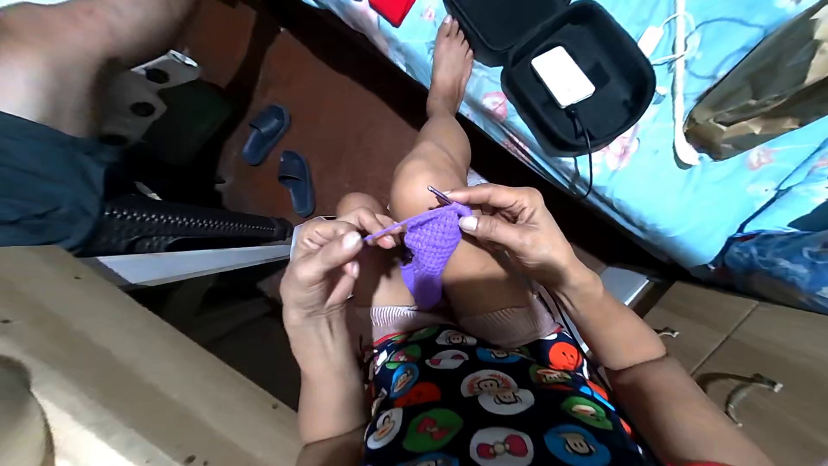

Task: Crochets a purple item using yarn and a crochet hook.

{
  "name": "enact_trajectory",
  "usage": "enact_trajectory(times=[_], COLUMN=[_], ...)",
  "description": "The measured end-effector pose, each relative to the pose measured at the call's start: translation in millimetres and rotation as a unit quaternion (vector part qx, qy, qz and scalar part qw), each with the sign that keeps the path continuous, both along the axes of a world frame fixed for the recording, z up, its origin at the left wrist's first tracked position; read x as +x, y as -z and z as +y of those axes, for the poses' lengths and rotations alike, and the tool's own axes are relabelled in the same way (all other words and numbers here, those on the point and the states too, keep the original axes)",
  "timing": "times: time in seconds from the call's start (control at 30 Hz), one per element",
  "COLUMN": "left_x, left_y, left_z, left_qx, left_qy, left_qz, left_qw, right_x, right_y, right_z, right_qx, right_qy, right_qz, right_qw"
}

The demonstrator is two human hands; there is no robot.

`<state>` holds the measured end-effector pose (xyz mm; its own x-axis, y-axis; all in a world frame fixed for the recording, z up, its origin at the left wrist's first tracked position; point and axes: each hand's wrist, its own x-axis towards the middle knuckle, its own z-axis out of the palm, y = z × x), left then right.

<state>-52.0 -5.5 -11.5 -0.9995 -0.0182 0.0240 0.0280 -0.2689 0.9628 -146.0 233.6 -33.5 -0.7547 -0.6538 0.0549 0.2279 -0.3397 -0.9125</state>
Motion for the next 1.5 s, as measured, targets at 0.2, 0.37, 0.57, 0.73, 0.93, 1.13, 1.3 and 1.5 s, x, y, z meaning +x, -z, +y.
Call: enact_trajectory(times=[0.2, 0.37, 0.57, 0.73, 0.93, 1.13, 1.3, 1.5], left_x=[-5, -16, -17, -20, -20, -15, -20, -19], left_y=[-3, -22, -27, -26, -26, -26, -24, -22], left_z=[11, 45, 60, 58, 57, 62, 60, 60], left_qx=[0.013, -0.112, -0.127, -0.079, -0.047, -0.070, -0.065, -0.062], left_qy=[-0.004, -0.071, -0.157, -0.177, -0.181, -0.182, -0.195, -0.196], left_qz=[0.069, 0.039, -0.021, -0.060, -0.082, -0.067, -0.068, -0.058], left_qw=[0.998, 0.990, 0.979, 0.979, 0.979, 0.979, 0.976, 0.977], right_x=[2, 5, -2, -10, -13, -6, -3, 0], right_y=[0, -3, 11, 17, 17, 17, 16, 12], right_z=[-4, -5, 0, 7, 11, 6, 6, 4], right_qx=[0.025, 0.050, 0.121, 0.170, 0.212, 0.231, 0.252, 0.272], right_qy=[0.021, 0.030, 0.056, 0.078, 0.096, 0.133, 0.163, 0.167], right_qz=[0.055, 0.116, 0.285, 0.420, 0.518, 0.539, 0.568, 0.583], right_qw=[0.998, 0.992, 0.949, 0.888, 0.823, 0.799, 0.766, 0.747])
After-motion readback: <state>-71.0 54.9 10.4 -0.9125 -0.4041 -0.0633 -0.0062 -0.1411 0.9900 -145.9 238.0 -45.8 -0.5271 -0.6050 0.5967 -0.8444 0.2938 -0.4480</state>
